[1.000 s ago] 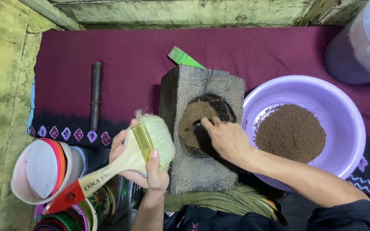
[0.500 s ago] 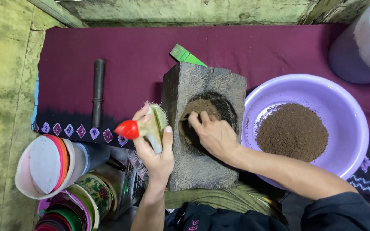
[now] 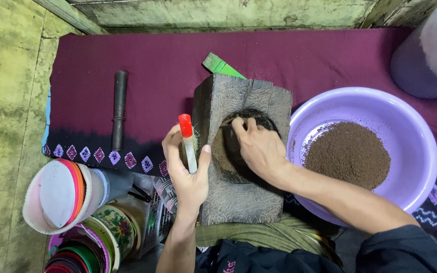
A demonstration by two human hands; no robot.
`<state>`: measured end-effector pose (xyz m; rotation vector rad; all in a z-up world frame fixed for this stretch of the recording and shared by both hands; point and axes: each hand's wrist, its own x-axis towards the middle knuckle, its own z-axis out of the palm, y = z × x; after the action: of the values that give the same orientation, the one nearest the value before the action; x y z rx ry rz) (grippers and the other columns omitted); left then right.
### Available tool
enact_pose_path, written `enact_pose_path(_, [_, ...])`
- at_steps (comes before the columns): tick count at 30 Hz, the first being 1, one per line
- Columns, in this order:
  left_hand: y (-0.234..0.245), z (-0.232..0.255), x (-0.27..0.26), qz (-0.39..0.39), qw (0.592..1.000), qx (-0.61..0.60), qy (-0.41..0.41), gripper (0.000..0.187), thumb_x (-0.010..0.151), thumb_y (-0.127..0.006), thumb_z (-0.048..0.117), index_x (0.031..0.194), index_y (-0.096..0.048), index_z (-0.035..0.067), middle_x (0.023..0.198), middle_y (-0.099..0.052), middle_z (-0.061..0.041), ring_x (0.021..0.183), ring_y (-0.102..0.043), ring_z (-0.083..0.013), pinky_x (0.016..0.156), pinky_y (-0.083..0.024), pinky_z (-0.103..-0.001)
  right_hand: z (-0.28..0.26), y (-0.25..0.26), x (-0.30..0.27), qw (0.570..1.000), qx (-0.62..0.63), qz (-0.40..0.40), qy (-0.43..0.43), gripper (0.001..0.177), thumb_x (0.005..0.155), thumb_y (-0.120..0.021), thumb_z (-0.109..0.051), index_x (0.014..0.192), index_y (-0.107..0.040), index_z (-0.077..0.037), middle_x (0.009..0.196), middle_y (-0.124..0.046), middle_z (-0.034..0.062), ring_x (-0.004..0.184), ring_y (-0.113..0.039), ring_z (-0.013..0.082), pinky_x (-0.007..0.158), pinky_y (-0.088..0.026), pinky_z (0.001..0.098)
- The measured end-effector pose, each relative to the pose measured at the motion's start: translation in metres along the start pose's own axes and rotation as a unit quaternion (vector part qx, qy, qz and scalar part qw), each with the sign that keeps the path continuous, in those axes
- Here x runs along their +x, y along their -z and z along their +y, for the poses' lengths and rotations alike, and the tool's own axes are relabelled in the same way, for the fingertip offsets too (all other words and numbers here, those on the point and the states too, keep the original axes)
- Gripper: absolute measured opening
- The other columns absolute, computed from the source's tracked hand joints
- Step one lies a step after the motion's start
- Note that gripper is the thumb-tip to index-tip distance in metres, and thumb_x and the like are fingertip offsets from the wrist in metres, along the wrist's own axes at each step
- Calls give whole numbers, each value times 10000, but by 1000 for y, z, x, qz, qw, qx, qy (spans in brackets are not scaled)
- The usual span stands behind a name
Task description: Moving ground powder from a stone mortar into a plastic bowl using a spoon, hands, and a brush.
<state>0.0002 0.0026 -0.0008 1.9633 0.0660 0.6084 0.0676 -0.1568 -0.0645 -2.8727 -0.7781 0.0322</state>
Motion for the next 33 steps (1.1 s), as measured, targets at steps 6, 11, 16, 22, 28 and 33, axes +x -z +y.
enact_pose_path(6, [-3,9,5,-1,1000,-2,-15,369,948,-708,45,1277,-550,-6,1337,-504,-190,1309,-489,-346,1129,-369,-541,-23,-15,-22,995,-10,34,93,388,881,-507,-97,1261,-475,-23,930,-621,154,681,-733,291,492,-605,424])
enact_pose_path(11, [0,11,4,-2,1000,-26,-7,373,936,-702,26,1274,-547,-13,1341,-509,-199,1303,-489,-340,1114,-395,-556,-17,2,-31,993,8,-32,111,330,879,-449,-84,1206,-495,-64,931,-637,145,657,-739,296,507,-604,449])
enact_pose_path(16, [2,7,1,-5,1000,-30,0,357,943,-704,37,1258,-546,-19,1340,-508,-194,1314,-496,-346,1112,-423,-552,0,-1,-14,998,13,-29,50,286,948,-411,-87,1224,-487,-84,995,-645,160,667,-753,313,537,-607,474])
enact_pose_path(22, [1,6,3,-8,999,-37,3,364,930,-699,1,1258,-543,-25,1337,-506,-205,1296,-506,-341,1092,-455,-554,1,-11,-1,998,56,5,20,198,1015,-435,-164,1195,-489,-102,1007,-651,177,632,-746,352,546,-605,527])
enact_pose_path(28, [2,6,3,-17,999,-39,3,348,939,-682,6,1264,-561,-20,1347,-505,-175,1318,-511,-321,1125,-443,-515,-13,-23,-16,998,14,-51,42,237,997,-386,-124,1225,-431,-81,1060,-631,152,619,-752,338,577,-611,507])
enact_pose_path(33, [2,6,0,-12,996,-85,16,342,941,-665,-20,1263,-550,-21,1357,-490,-191,1312,-508,-318,1125,-441,-531,-7,12,-16,982,95,-156,51,296,987,-327,-86,1232,-490,-120,1125,-676,249,734,-771,426,638,-615,568])
